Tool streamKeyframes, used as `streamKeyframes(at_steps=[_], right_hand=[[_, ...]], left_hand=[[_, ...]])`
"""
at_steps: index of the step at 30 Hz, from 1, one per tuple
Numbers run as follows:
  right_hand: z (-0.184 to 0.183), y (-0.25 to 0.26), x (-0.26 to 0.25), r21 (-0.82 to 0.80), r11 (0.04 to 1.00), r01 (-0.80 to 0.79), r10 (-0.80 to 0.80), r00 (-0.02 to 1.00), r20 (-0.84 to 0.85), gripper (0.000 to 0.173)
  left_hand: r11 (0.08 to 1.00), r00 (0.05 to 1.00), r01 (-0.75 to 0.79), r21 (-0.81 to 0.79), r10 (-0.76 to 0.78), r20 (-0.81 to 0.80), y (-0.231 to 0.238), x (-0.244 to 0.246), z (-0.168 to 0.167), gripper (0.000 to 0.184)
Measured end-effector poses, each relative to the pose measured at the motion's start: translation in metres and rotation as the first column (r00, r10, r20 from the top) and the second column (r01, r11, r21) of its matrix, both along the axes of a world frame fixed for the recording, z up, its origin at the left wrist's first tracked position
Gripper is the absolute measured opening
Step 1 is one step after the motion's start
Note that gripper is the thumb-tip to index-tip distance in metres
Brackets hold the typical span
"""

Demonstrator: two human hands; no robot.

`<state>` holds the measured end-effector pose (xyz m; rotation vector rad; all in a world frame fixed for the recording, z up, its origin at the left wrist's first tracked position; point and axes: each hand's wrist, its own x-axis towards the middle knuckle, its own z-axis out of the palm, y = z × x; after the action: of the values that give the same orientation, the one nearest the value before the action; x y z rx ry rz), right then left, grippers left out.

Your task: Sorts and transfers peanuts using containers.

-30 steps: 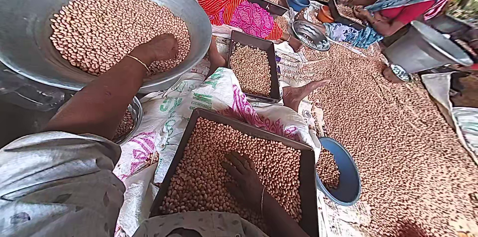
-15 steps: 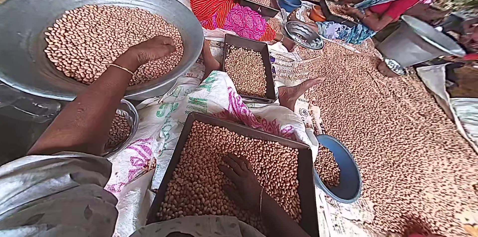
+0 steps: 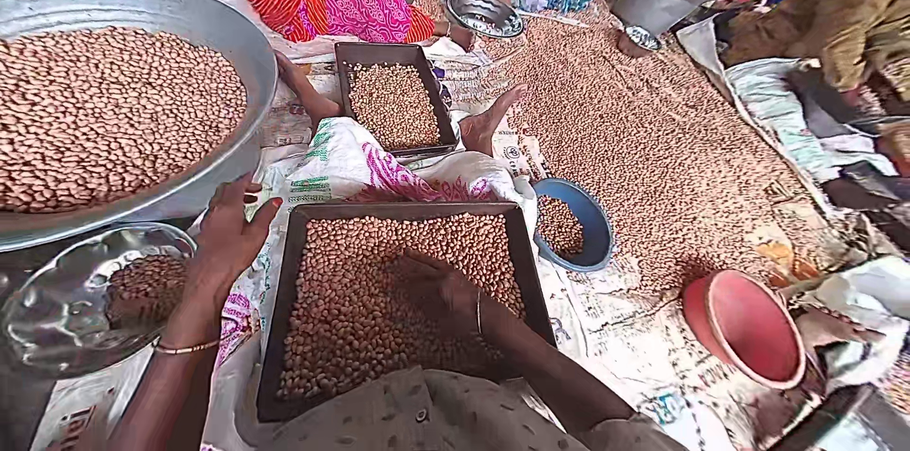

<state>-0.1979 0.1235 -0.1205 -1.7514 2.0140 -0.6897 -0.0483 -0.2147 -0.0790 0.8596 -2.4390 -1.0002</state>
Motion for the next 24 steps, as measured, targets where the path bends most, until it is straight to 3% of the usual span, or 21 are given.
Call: streamKeyframes(at_steps=[2,4,6,8,11,14,16,17,19,21,24], right_hand=[[0.003,0.023,-0.008,0.029,0.996,0.081,-0.081,0.997,0.002,0.042],[0.002,0.043,-0.007,0.145,0.984,0.106,-0.113,0.992,0.046,0.065],[-0.008,0.054,0.007,0.208,0.975,0.078,-0.086,0.996,0.029,0.084],[-0.013,0.056,0.027,0.2,0.98,0.022,-0.025,1.0,0.008,0.092],[-0.007,0.042,0.055,0.149,0.989,-0.021,0.027,0.999,-0.038,0.087],[0.007,0.014,0.078,-0.088,0.995,-0.048,0.035,0.988,-0.149,0.088],[0.022,-0.008,0.085,-0.174,0.984,0.03,-0.056,0.988,-0.146,0.088],[0.029,-0.017,0.083,-0.19,0.974,0.121,-0.151,0.976,-0.157,0.074],[0.037,-0.024,0.068,-0.122,0.939,0.321,-0.341,0.913,-0.223,0.049],[0.033,-0.009,0.048,-0.037,0.911,0.41,-0.404,0.874,-0.27,0.042],[0.008,0.044,0.042,0.027,0.967,0.255,-0.25,0.96,-0.125,0.05]], left_hand=[[0.981,1.0,0.018,0.193,-0.022,0.02,0.03,0.053,-0.047,0.06],[0.895,0.998,0.042,0.445,-0.015,-0.063,0.071,0.088,-0.075,0.049],[0.777,0.98,0.021,0.629,0.11,-0.168,0.103,0.099,-0.082,0.035],[0.712,0.967,0.038,0.701,0.15,-0.205,0.116,0.102,-0.07,0.038],[0.696,0.948,0.085,0.713,0.164,-0.273,0.134,0.108,-0.036,0.044],[0.747,0.927,0.136,0.651,0.136,-0.35,0.158,0.114,0.003,0.045],[0.789,0.924,0.179,0.588,0.07,-0.375,0.167,0.118,0.02,0.046],[0.799,0.919,0.202,0.566,0.045,-0.391,0.168,0.12,0.024,0.047],[0.794,0.908,0.246,0.555,0.011,-0.418,0.167,0.127,0.02,0.055],[0.752,0.9,0.26,0.606,0.039,-0.434,0.166,0.14,0.005,0.068],[0.646,0.892,0.181,0.742,0.21,-0.4,0.166,0.154,-0.029,0.07]])
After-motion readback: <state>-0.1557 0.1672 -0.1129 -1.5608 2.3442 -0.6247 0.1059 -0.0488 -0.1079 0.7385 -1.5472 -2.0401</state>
